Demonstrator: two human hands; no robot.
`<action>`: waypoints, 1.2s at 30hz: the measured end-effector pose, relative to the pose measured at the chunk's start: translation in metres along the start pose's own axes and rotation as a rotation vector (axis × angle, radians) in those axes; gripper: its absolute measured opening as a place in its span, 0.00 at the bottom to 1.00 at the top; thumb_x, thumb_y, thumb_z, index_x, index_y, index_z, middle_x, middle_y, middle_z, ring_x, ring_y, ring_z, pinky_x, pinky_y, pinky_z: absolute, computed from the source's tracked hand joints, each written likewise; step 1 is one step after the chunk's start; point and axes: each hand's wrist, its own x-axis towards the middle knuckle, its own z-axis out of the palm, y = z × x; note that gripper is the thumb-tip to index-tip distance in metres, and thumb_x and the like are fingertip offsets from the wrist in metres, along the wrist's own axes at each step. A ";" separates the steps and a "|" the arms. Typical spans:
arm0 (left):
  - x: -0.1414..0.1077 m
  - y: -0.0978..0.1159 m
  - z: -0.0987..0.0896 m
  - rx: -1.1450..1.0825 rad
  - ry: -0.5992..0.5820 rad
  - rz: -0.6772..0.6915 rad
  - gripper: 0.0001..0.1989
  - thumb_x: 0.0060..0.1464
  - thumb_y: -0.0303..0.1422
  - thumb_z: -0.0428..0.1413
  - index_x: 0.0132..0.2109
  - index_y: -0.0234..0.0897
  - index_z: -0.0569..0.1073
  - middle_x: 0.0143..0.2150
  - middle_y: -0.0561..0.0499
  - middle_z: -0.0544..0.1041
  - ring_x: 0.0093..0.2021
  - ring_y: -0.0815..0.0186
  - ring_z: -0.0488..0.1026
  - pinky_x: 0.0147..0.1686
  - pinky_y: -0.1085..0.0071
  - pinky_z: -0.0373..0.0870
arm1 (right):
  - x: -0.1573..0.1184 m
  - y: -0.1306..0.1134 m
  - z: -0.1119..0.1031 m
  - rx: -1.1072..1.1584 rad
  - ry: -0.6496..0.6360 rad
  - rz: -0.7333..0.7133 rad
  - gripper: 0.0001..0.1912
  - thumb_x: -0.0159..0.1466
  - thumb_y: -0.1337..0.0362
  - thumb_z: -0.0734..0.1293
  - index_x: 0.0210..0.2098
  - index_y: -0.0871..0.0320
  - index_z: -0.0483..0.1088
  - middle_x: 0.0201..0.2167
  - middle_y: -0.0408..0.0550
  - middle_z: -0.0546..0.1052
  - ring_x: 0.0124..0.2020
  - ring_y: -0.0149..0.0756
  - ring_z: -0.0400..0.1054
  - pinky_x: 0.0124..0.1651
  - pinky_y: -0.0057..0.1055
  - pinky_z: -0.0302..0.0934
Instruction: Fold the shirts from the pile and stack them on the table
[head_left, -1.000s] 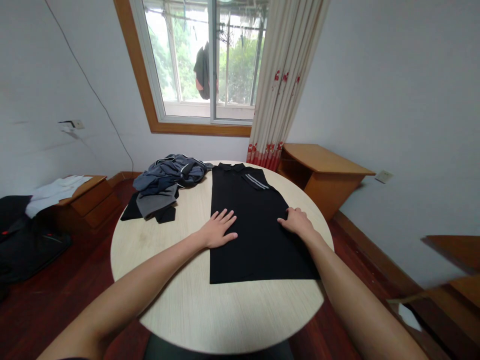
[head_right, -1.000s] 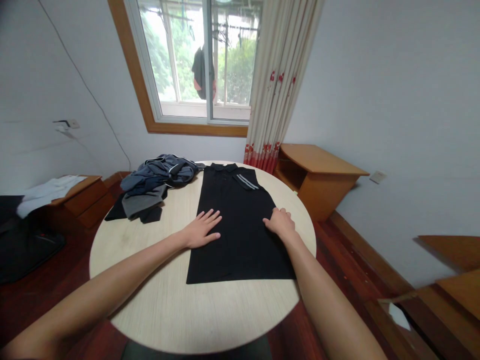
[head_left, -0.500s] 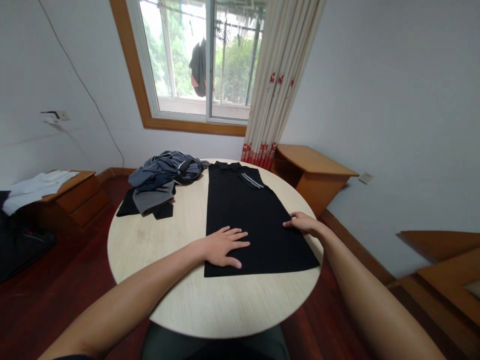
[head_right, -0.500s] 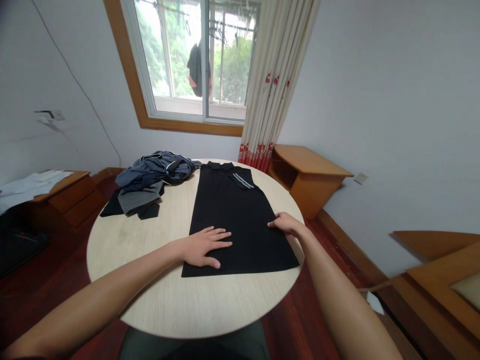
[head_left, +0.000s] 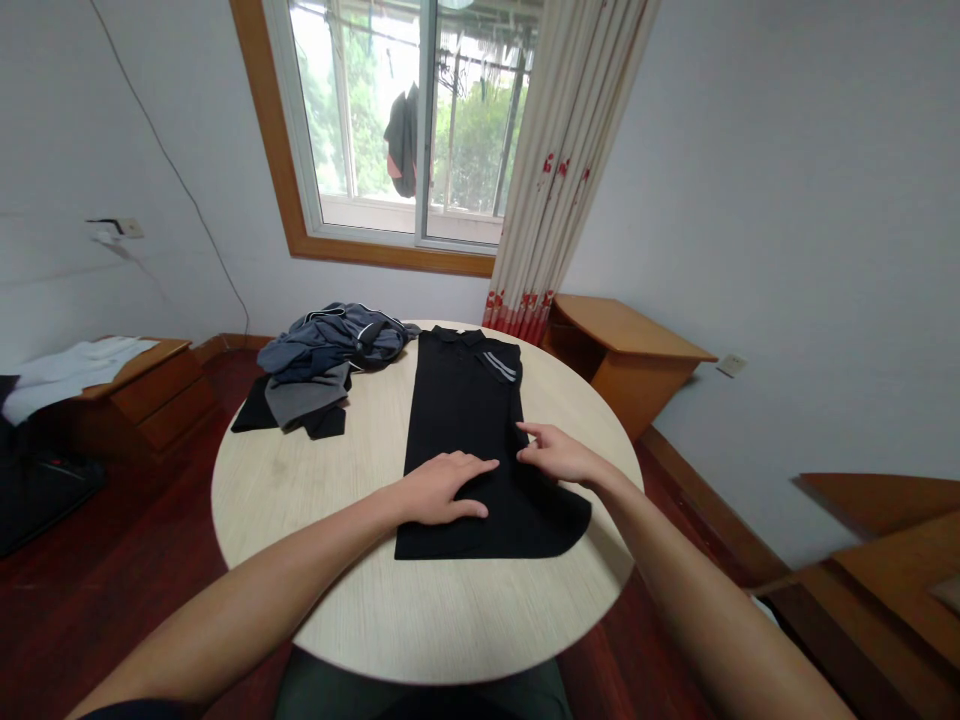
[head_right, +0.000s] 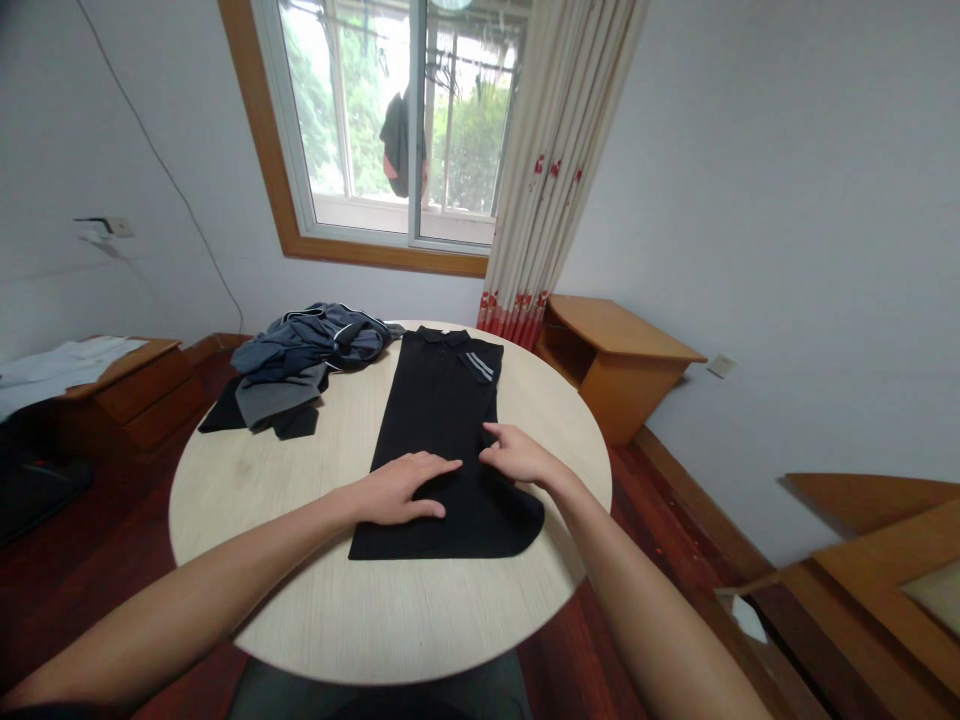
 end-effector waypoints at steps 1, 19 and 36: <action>0.002 0.004 0.002 0.034 0.016 -0.017 0.35 0.63 0.47 0.56 0.71 0.41 0.58 0.63 0.40 0.72 0.61 0.51 0.69 0.59 0.55 0.65 | 0.002 -0.002 0.004 0.025 -0.125 0.011 0.41 0.61 0.67 0.68 0.71 0.63 0.54 0.25 0.45 0.78 0.21 0.31 0.68 0.24 0.25 0.59; 0.020 0.014 0.026 0.083 -0.036 0.047 0.11 0.63 0.33 0.57 0.50 0.40 0.80 0.41 0.50 0.82 0.43 0.61 0.75 0.44 0.63 0.64 | 0.248 0.066 -0.071 0.008 0.527 -0.179 0.23 0.71 0.60 0.62 0.62 0.63 0.69 0.63 0.60 0.71 0.62 0.41 0.67 0.65 0.38 0.57; 0.029 -0.009 0.054 0.142 0.001 0.232 0.11 0.65 0.44 0.58 0.49 0.49 0.79 0.34 0.56 0.76 0.34 0.68 0.67 0.32 0.68 0.53 | 0.330 0.039 -0.089 -0.589 0.439 -0.175 0.35 0.74 0.49 0.45 0.73 0.61 0.52 0.73 0.54 0.53 0.74 0.48 0.43 0.73 0.52 0.41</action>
